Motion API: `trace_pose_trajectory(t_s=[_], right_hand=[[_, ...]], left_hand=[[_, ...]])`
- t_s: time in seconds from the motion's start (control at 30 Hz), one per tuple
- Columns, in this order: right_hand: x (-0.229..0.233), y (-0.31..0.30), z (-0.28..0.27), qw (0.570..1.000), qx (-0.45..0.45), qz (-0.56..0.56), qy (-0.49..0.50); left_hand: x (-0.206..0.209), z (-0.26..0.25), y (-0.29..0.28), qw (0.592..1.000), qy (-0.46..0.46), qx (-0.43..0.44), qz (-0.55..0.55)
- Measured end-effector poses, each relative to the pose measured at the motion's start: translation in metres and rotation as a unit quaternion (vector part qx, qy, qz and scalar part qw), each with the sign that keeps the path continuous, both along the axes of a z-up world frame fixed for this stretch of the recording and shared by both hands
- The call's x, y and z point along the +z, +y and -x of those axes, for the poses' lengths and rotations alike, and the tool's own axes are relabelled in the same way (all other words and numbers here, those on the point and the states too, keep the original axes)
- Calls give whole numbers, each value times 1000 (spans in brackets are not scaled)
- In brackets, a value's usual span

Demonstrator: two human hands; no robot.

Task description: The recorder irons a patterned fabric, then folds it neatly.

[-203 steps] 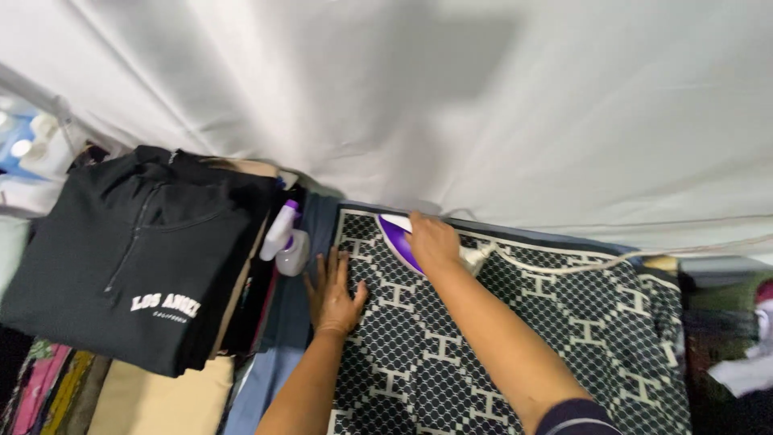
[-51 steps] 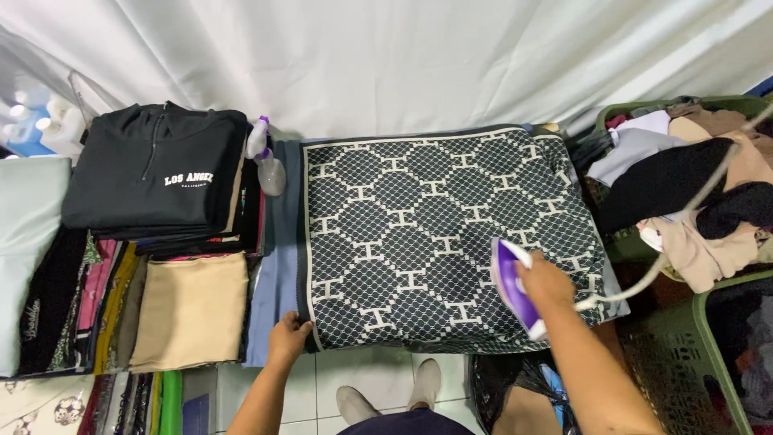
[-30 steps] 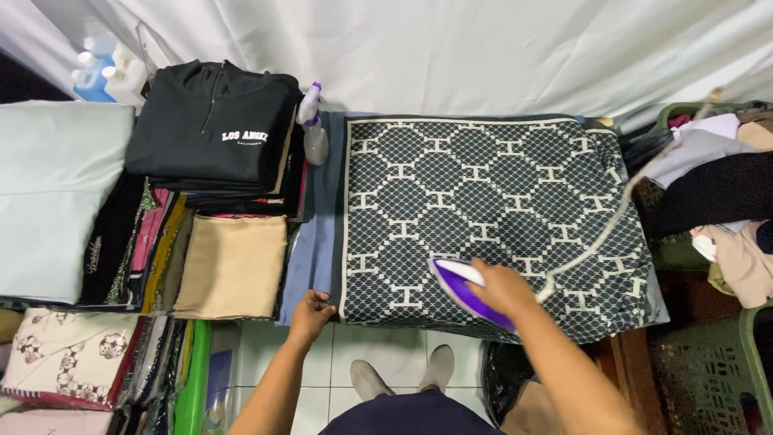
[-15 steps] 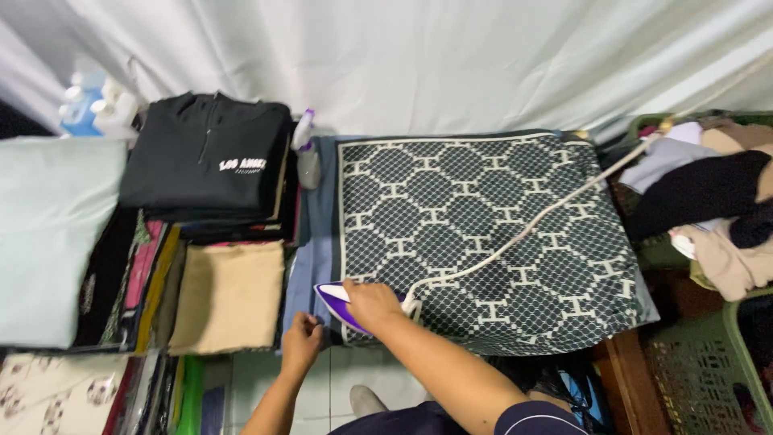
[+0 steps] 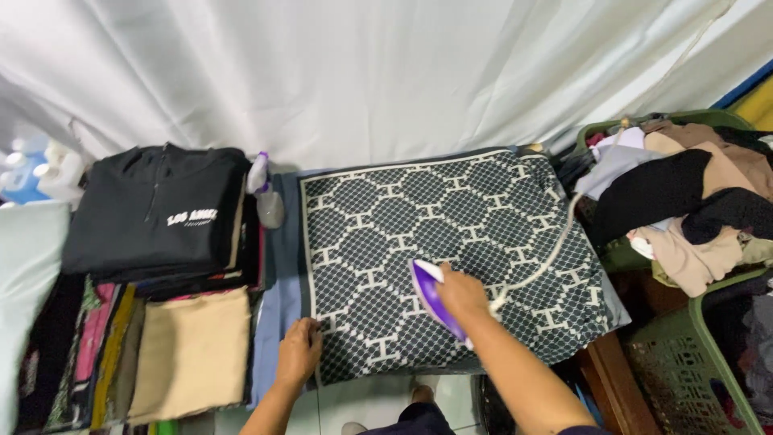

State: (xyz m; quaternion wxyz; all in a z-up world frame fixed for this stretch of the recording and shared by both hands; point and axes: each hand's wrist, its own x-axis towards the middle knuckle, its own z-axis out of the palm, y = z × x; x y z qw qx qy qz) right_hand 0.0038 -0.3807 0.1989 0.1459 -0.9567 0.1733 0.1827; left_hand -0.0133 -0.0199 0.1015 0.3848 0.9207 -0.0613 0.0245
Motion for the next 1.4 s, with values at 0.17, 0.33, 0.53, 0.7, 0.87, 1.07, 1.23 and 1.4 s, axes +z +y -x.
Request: trace_pose_trajectory(t_s=[0.17,0.33,0.53,0.7,0.87,1.07,1.23,1.4], right_hand=[[-17,-114,-11,997,-52,58,-22],[-12,-187,-30,991,-102,78,-42],[2,-238,-62,995,-88,49,8],[-9,-315,-90,992,-126,1,-10],[25,-375,-129,966,-194,-74,-157],[33,-417,-175,882,-245,-171,-364],[19,-428,-188,810,-263,-274,-447],[4,-432,-194,778,-252,-306,-487]], left_hand=[[-10,-31,-33,999,0,-20,-49],[-11,-70,-91,993,43,-2,-106],[-17,-131,-182,984,53,-41,-166],[13,-181,-283,978,50,-141,-143],[23,-232,-428,940,59,-272,-197],[59,-247,-575,835,-26,-463,-295],[90,-248,-643,758,-35,-552,-346],[34,-249,-674,614,-142,-576,-520]])
